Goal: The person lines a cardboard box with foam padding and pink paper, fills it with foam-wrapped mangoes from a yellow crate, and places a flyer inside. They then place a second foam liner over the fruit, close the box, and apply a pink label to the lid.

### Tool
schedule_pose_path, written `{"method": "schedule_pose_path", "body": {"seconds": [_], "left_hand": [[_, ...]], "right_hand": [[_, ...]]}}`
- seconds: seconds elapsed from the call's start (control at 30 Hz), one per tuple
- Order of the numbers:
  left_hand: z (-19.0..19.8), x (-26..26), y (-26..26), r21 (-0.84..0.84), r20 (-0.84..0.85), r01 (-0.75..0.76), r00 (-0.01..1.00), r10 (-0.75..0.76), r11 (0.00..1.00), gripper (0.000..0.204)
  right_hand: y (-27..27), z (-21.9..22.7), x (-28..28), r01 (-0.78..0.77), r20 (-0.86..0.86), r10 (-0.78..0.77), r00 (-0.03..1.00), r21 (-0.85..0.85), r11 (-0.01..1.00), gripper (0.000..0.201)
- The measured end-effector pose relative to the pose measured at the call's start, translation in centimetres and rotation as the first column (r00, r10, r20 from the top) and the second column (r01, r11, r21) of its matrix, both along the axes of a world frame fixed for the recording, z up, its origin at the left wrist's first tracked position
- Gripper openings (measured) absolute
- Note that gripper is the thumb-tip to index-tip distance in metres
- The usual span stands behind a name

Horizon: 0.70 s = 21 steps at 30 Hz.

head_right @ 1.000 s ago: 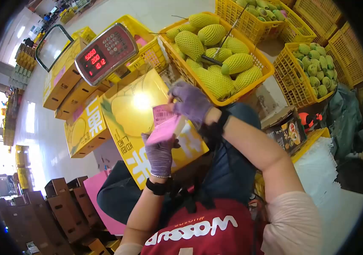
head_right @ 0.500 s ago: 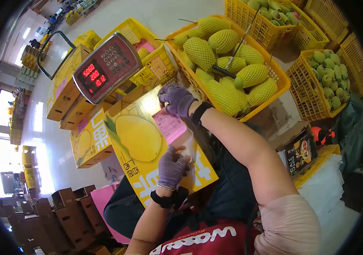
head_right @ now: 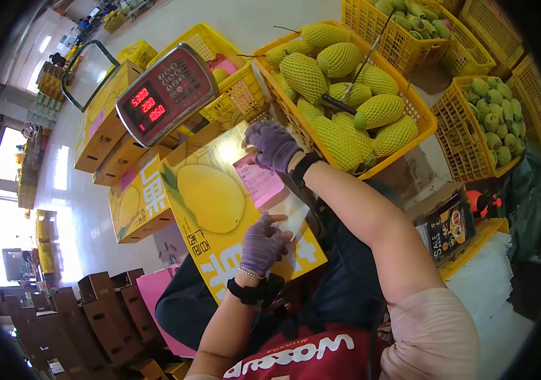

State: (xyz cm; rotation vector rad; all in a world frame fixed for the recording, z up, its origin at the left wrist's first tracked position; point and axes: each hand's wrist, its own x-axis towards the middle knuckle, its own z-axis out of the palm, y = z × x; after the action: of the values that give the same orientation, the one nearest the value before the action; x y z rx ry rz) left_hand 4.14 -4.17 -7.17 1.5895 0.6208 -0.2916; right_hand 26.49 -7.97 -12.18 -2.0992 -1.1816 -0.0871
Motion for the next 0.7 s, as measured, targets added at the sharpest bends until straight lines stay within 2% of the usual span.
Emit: {"method": "schedule_pose_path", "body": {"seconds": [0.07, 0.13, 0.17, 0.23, 0.27, 0.3, 0.33, 0.37, 0.4, 0.43, 0.47, 0.5, 0.53, 0.57, 0.6, 0.63, 0.67, 0.7], "left_hand": [[0.1, -0.5, -0.3, 0.007, -0.013, 0.008, 1.000, -0.008, 1.000, 0.033], [-0.6, -1.7, -0.7, 0.017, 0.026, 0.077, 0.997, -0.077, 0.997, 0.033], [-1.0, -2.4, -0.8, 0.015, 0.038, 0.067, 0.997, -0.068, 0.998, 0.033], [-1.3, -3.9, -1.4, -0.014, 0.083, 0.127, 0.989, -0.126, 0.992, 0.035], [-1.1, -4.8, -1.5, 0.007, 0.043, 0.180, 0.983, -0.180, 0.984, 0.037], [-1.0, -5.9, -1.5, 0.001, 0.041, 0.169, 0.985, -0.169, 0.986, 0.037], [-1.1, -7.3, -1.4, 0.137, 0.127, 0.234, 0.959, -0.252, 0.962, 0.037], [-1.0, -8.7, -1.0, 0.276, 0.195, 0.279, 0.921, -0.338, 0.920, 0.037], [1.4, -10.0, 0.3, 0.222, 0.141, 0.261, 0.945, -0.296, 0.939, 0.037], [2.5, -12.0, 2.0, 0.109, 0.167, 0.106, 0.978, -0.123, 0.988, 0.034], [5.4, -14.1, 4.5, -0.020, 0.054, -0.050, 0.997, 0.051, 0.999, 0.033], [6.9, -17.0, 7.1, 0.092, 0.118, -0.214, 0.972, 0.203, 0.972, 0.031], [7.7, -20.4, 9.9, 0.254, 0.248, -0.360, 0.921, 0.299, 0.898, 0.029], [8.0, -24.9, 12.9, 0.131, 0.213, -0.575, 0.812, 0.543, 0.808, 0.028], [7.8, -30.0, 16.2, 0.228, 0.218, -0.663, 0.749, 0.626, 0.713, 0.027], [5.0, -37.2, 20.0, 0.353, 0.267, -0.783, 0.609, 0.747, 0.512, 0.028], [4.1, -42.9, 20.9, 0.302, 0.247, -0.868, 0.471, 0.847, 0.395, 0.031], [3.7, -48.4, 21.1, 0.267, 0.221, -0.930, 0.315, 0.923, 0.253, 0.033]], "right_hand": [[-0.2, 0.7, -0.8, 0.053, 0.069, -0.055, 0.996, 0.025, 0.998, 0.041], [-0.4, 2.2, -1.8, -0.020, 0.243, 0.090, 0.966, -0.276, 0.961, 0.045], [-0.1, 2.9, -2.5, -0.125, 0.114, 0.229, 0.967, -0.571, 0.811, 0.037], [-0.7, 1.0, -3.6, -0.356, -0.010, 0.375, 0.927, -0.338, 0.871, 0.037], [-0.6, 0.3, -3.7, -0.364, -0.011, 0.384, 0.923, -0.343, 0.866, 0.037], [-0.3, 0.7, -4.0, -0.346, 0.172, 0.435, 0.884, -0.385, 0.856, 0.043], [0.2, 1.1, -4.4, -0.324, 0.345, 0.479, 0.807, -0.420, 0.848, 0.049], [0.9, 1.3, -5.2, -0.212, 0.158, 0.323, 0.933, -0.482, 0.850, 0.060], [0.8, 2.2, -5.8, -0.179, 0.185, 0.347, 0.919, -0.590, 0.787, 0.064], [0.8, 2.7, -6.4, -0.142, 0.207, 0.380, 0.901, -0.688, 0.711, 0.068], [0.2, 1.9, -7.2, -0.152, 0.193, 0.356, 0.914, -0.650, 0.745, 0.070], [-0.5, 1.1, -7.8, -0.160, 0.180, 0.332, 0.926, -0.609, 0.777, 0.073], [-1.5, 1.8, -9.2, -0.173, 0.138, 0.350, 0.926, -0.670, 0.722, 0.075], [-2.9, 3.0, -10.8, -0.221, 0.066, 0.372, 0.926, -0.705, 0.674, 0.077], [-4.2, 4.1, -12.7, -0.235, 0.024, 0.365, 0.931, -0.725, 0.647, 0.079], [-5.4, 5.2, -14.4, -0.246, 0.033, 0.426, 0.904, -0.775, 0.582, 0.080], [-6.9, 5.5, -15.7, -0.291, 0.036, 0.497, 0.867, -0.772, 0.565, 0.080], [-7.9, 6.1, -17.1, -0.328, -0.010, 0.489, 0.872, -0.754, 0.569, 0.080]]}}
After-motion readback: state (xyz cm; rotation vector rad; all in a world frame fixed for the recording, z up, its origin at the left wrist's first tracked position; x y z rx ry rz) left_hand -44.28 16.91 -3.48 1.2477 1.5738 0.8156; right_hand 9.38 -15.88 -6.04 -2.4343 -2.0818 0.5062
